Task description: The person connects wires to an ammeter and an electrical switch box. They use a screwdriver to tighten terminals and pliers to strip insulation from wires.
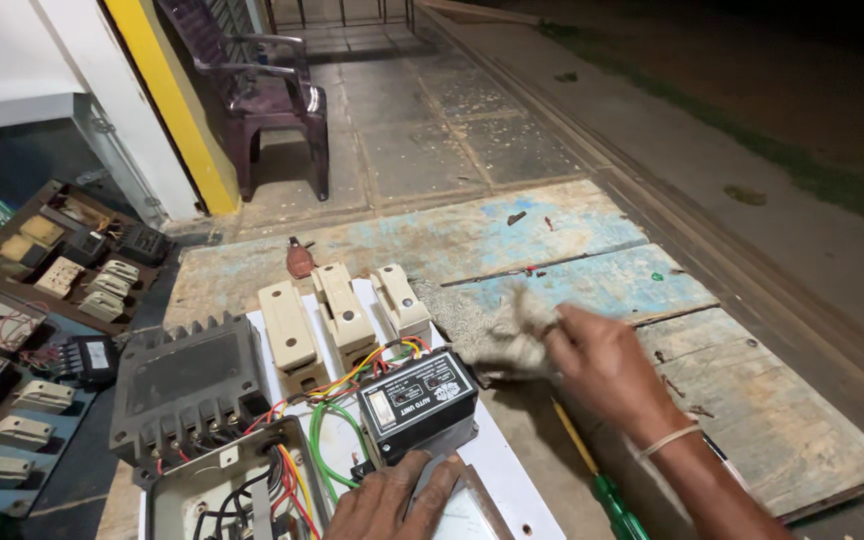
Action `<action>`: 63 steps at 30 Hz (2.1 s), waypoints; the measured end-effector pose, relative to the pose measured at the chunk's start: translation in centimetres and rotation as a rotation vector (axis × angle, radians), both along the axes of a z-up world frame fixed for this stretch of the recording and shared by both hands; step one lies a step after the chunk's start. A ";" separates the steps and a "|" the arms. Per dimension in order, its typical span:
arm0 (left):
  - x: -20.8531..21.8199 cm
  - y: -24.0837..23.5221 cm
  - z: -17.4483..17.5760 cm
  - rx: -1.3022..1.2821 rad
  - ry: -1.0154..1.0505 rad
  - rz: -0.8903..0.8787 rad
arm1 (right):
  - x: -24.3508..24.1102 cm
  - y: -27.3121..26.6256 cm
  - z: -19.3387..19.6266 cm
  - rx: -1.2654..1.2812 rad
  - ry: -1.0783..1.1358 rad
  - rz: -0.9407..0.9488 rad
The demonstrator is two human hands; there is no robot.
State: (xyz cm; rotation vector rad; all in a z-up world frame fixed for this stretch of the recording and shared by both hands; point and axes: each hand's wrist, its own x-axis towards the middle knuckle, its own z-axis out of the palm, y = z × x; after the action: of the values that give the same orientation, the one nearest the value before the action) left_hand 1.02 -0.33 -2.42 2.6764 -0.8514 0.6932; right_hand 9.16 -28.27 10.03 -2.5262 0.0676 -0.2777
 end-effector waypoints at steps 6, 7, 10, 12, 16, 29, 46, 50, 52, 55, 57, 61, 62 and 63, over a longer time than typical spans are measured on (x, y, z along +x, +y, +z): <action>0.1 -0.2 -0.3 -0.069 -0.046 0.013 | -0.8 -7.9 6.0 -0.031 -0.146 -0.219; 0.2 -0.2 -0.5 -0.059 -0.026 0.023 | -1.1 -9.3 6.6 -0.021 -0.171 -0.228; 0.4 -0.2 -1.0 -0.035 0.013 0.042 | -2.1 -12.1 7.0 0.022 -0.121 -0.321; 0.5 -0.1 -1.3 -0.029 0.011 0.047 | -2.4 -12.7 6.3 0.101 -0.006 -0.357; 0.5 -0.2 -1.3 -0.052 -0.052 0.038 | -3.2 -10.7 3.3 0.021 0.225 -0.243; 0.6 -0.3 -1.1 -0.052 0.013 0.058 | -3.7 -7.8 -3.9 -0.342 0.196 -0.059; 1.1 0.0 -2.3 -0.035 -0.023 0.063 | -7.6 -2.2 -2.7 -0.228 -0.042 -0.161; 1.7 0.0 -2.7 -0.010 -0.028 0.088 | -7.2 -3.5 -2.9 -0.210 0.053 -0.016; 1.6 -0.1 -2.8 -0.006 -0.006 0.093 | -7.1 -5.8 -2.3 -0.133 -0.009 0.193; 1.5 0.0 -2.6 -0.013 0.010 0.102 | -9.2 -9.7 -1.2 0.086 0.108 0.012; 1.4 0.2 -2.4 -0.014 -0.010 0.071 | -10.2 -12.1 -0.7 -0.066 0.318 -0.250; 1.6 0.4 -3.1 -0.026 -0.070 0.069 | -12.0 -14.1 -1.6 -0.124 0.697 -0.343; 1.8 0.3 -3.5 -0.032 -0.079 0.079 | -12.1 -14.0 -2.2 -0.135 0.697 -0.324; 2.0 0.3 -4.0 -0.038 -0.089 0.090 | -12.0 -13.6 -2.8 -0.145 0.696 -0.306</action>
State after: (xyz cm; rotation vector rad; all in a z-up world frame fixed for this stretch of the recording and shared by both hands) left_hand 2.97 -0.04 -6.39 2.6810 -0.7352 0.8460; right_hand -2.85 -41.85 7.22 -2.6301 0.7281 0.5071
